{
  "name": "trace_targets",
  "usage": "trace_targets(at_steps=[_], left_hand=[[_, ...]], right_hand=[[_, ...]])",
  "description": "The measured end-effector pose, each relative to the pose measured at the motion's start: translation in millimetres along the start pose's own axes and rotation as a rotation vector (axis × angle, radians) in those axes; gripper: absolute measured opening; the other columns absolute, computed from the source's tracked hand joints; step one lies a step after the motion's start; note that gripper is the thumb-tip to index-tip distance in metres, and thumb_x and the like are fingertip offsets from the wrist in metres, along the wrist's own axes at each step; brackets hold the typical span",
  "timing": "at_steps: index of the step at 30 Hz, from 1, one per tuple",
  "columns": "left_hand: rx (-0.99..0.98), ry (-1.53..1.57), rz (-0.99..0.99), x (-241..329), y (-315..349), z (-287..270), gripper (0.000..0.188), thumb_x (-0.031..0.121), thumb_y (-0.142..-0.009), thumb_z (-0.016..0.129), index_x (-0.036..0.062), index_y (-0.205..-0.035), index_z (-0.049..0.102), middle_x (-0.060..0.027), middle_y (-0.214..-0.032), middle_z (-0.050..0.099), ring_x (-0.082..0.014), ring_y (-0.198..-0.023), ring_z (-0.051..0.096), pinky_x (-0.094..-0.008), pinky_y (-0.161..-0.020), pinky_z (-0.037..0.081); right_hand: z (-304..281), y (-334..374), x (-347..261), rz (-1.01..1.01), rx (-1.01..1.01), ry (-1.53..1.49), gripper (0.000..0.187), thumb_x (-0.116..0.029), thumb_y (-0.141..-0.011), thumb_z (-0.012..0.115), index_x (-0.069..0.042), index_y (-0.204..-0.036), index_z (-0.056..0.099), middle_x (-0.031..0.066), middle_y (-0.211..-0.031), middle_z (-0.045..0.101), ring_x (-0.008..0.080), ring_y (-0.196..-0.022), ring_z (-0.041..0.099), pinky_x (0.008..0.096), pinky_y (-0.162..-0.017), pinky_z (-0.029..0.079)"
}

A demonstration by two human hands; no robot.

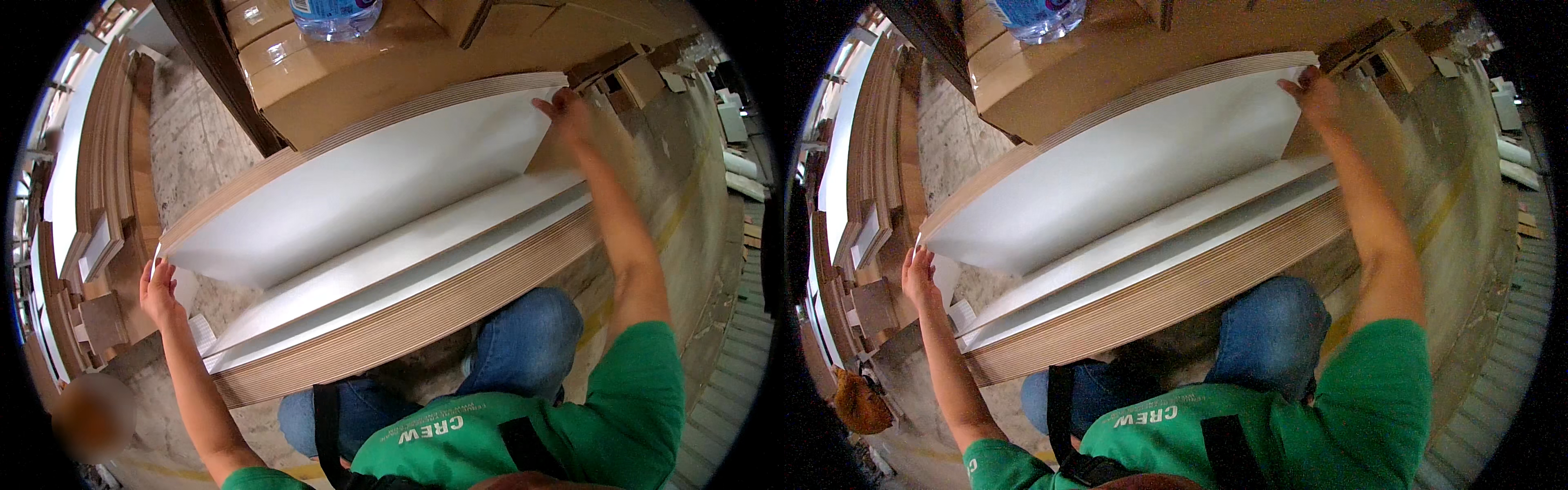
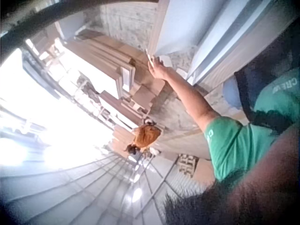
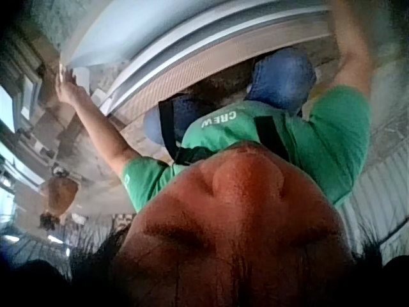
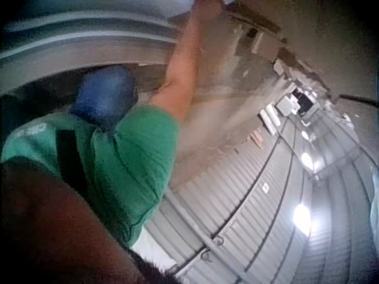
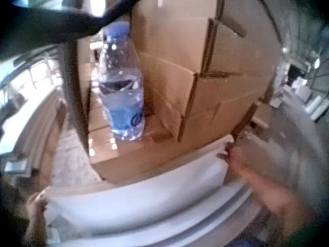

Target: The person kneels on the floor and repeatedly places small white paper sheets between individual white boards in a stack. They then lift the stack, move it to a nearby pile, and repeat the process with another stack of boards.

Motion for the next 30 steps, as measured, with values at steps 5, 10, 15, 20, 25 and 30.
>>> trace_targets(at_steps=[5, 10, 15, 20, 25, 30], left_hand=[[0.006, -0.009, -0.075, 11, 26, -13, 0.048, 0.005, -0.074, 0.060, 0.0041, -0.121, 0.045, -0.0046, -0.108, 0.059, -0.0135, -0.085, 0.059, -0.0232, -0.068, 0.038], [-0.108, -0.109, -0.120, 20, 45, -23, 0.058, 0.001, -0.073, 0.051, 0.0064, -0.129, 0.037, -0.0068, -0.127, 0.045, -0.0166, -0.099, 0.052, -0.0270, -0.072, 0.036], [-0.105, 0.028, -0.109, 19, 19, -25, 0.060, 0.009, -0.077, 0.058, 0.0061, -0.132, 0.034, -0.0069, -0.131, 0.041, -0.0186, -0.102, 0.052, -0.0299, -0.079, 0.037], [-0.021, -0.124, -0.029, 1, 0, 10, 0.050, 0.025, -0.072, 0.074, 0.0009, -0.110, 0.054, -0.0045, -0.095, 0.061, -0.0133, -0.083, 0.059, -0.0190, -0.062, 0.041], [-0.017, -0.107, 0.058, -4, 5, -6, 0.050, 0.023, -0.073, 0.073, 0.0002, -0.112, 0.052, -0.0048, -0.096, 0.061, -0.0131, -0.083, 0.059, -0.0200, -0.062, 0.041], [-0.070, -0.082, -0.010, 11, 34, -6, 0.048, 0.008, -0.076, 0.064, 0.0012, -0.119, 0.047, -0.0078, -0.110, 0.056, -0.0151, -0.096, 0.055, -0.0211, -0.067, 0.041]], right_hand=[[-23, 14, 4, 0.273, 0.045, -1.032, 0.019, -0.012, -0.072, 0.067, -0.003, -0.077, 0.052, 0.0025, -0.072, 0.053, 0.0130, -0.066, 0.052, 0.0273, -0.061, 0.045], [-34, 10, -24, 0.180, -0.109, -0.877, 0.017, -0.008, -0.072, 0.063, -0.004, -0.085, 0.053, 0.0018, -0.076, 0.054, 0.0125, -0.070, 0.053, 0.0260, -0.063, 0.043], [-1, 7, -34, -0.016, -0.081, -0.508, 0.018, -0.011, -0.075, 0.059, -0.003, -0.090, 0.052, 0.0083, -0.078, 0.056, 0.0163, -0.071, 0.055, 0.0285, -0.065, 0.045], [27, 6, -21, -0.122, 0.089, -0.400, 0.020, -0.017, -0.076, 0.064, -0.003, -0.083, 0.052, 0.0111, -0.076, 0.057, 0.0211, -0.068, 0.055, 0.0325, -0.063, 0.044], [-2, 8, -23, 0.090, 0.060, -0.284, 0.029, -0.024, -0.073, 0.072, -0.004, -0.074, 0.052, 0.0051, -0.061, 0.053, 0.0152, -0.059, 0.051, 0.0286, -0.056, 0.042], [-14, 17, -7, 0.127, 0.176, -0.607, 0.021, -0.020, -0.077, 0.068, -0.002, -0.079, 0.057, 0.0031, -0.067, 0.056, 0.0101, -0.061, 0.051, 0.0242, -0.058, 0.043]])
Point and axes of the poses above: each hand's wrist, its own y-axis away from the middle knuckle, its own z-axis out of the palm, x = y × z, the point moved 5 cm from there along -y, towards the middle knuckle
